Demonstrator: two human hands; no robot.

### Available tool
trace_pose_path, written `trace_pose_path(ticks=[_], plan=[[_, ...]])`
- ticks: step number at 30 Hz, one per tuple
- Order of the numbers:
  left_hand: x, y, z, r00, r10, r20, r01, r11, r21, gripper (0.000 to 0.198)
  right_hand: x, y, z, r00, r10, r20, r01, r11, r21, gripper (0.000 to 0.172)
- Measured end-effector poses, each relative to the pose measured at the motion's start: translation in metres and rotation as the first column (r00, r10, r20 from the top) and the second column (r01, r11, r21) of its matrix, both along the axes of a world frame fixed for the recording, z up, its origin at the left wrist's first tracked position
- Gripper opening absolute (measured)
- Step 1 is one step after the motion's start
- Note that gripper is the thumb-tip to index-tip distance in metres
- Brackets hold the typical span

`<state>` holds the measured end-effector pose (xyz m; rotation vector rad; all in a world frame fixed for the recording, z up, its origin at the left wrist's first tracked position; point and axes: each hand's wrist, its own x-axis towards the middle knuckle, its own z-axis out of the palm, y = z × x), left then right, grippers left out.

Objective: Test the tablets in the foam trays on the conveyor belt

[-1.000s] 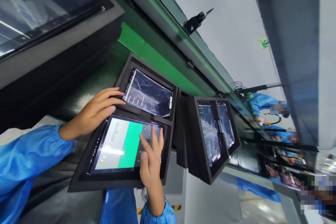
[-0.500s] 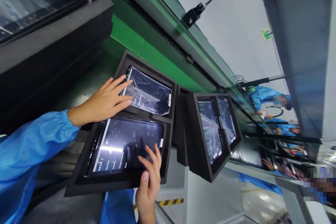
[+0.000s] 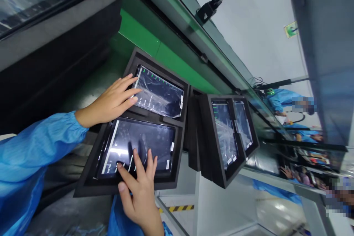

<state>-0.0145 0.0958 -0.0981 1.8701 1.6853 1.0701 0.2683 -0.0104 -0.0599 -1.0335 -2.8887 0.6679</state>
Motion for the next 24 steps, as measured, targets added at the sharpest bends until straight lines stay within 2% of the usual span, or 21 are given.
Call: trace_pose_path(ticks=[2,4,8,11,14,16,17,19,21,24], plan=[[0.0,0.0,0.0,1.0,0.007,0.008,-0.007,1.0,0.001,0.054,0.001,0.001,0.0,1.0,0.008,0.009,-0.008,1.0,-0.01,0.048],[0.0,-0.001,0.002,1.0,0.018,0.014,-0.018,1.0,-0.004,0.054,0.003,-0.001,-0.002,0.998,-0.019,-0.065,0.018,1.0,-0.011,0.041],[0.001,-0.003,0.006,0.999,0.034,0.025,-0.034,0.999,-0.015,0.055,0.007,-0.008,-0.008,0.956,-0.135,-0.261,0.132,0.991,-0.029,0.022],[0.001,-0.003,0.007,0.999,0.033,0.023,-0.033,0.999,-0.026,0.056,0.006,-0.012,-0.009,0.922,-0.221,-0.319,0.218,0.975,-0.046,0.008],[0.001,0.001,0.006,0.999,0.028,0.022,-0.027,0.999,-0.044,0.055,0.01,-0.005,-0.008,0.87,-0.345,-0.353,0.352,0.935,-0.045,0.009],[0.002,0.001,0.005,0.997,0.073,0.041,-0.07,0.996,-0.061,0.055,0.02,0.005,-0.009,0.788,-0.473,-0.394,0.507,0.862,-0.02,0.016],[0.001,-0.002,0.004,0.991,0.117,0.059,-0.112,0.991,-0.079,0.055,0.029,0.011,-0.01,0.725,-0.549,-0.416,0.599,0.801,-0.014,0.021],[0.001,-0.018,0.002,0.974,0.201,0.102,-0.187,0.974,-0.129,0.059,0.05,0.02,-0.013,0.568,-0.702,-0.429,0.765,0.643,-0.04,0.036],[0.002,-0.05,0.0,0.965,0.228,0.13,-0.202,0.961,-0.186,0.061,0.075,0.024,-0.018,0.437,-0.825,-0.358,0.859,0.501,-0.105,0.053],[0.007,-0.115,-0.004,0.965,0.254,0.067,-0.227,0.934,-0.275,0.055,0.106,0.019,-0.024,0.364,-0.917,-0.163,0.887,0.394,-0.239,0.062]])
